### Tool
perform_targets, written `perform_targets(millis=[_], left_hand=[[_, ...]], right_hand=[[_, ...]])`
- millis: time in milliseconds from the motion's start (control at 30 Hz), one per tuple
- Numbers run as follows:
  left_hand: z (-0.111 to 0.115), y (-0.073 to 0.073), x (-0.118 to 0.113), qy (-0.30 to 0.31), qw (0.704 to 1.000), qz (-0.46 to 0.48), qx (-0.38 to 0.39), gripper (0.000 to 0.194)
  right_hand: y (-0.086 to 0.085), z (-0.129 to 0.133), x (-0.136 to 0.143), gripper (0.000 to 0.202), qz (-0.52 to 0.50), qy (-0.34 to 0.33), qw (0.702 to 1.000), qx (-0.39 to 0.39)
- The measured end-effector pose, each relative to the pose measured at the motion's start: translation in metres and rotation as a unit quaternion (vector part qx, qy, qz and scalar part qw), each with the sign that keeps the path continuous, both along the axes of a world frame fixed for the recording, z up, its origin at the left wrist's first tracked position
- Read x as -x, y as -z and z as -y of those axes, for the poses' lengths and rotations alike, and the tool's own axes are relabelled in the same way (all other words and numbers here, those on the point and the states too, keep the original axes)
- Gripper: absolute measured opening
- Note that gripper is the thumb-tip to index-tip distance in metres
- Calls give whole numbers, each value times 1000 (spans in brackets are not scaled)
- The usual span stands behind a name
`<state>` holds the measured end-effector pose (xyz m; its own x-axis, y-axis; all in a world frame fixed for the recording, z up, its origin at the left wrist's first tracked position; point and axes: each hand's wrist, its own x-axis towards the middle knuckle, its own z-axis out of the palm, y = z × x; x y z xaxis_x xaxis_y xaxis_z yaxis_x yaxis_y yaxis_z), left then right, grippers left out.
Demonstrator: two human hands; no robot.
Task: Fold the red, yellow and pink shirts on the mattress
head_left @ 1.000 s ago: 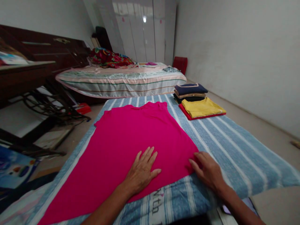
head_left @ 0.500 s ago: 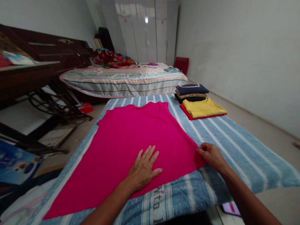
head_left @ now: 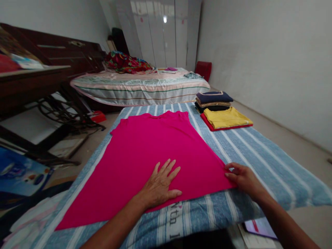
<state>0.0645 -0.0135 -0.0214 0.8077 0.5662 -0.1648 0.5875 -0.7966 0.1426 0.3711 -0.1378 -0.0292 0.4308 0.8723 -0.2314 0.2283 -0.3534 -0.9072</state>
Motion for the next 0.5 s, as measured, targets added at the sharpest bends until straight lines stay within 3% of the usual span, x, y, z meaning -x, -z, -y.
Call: perform_targets(millis=[133,267,500], left_hand=[[2,-5,2,17,1000,-11,21,73],[4,-6,6,22,999,-14,27,72],[-2,-20,1,19,998,12,63,77]], right_hand=[[17,2,2,29,128,-35,991,-6],[23,-1,2,22,226,-79,971,22],[27,-9,0,17,212,-142,965,58]])
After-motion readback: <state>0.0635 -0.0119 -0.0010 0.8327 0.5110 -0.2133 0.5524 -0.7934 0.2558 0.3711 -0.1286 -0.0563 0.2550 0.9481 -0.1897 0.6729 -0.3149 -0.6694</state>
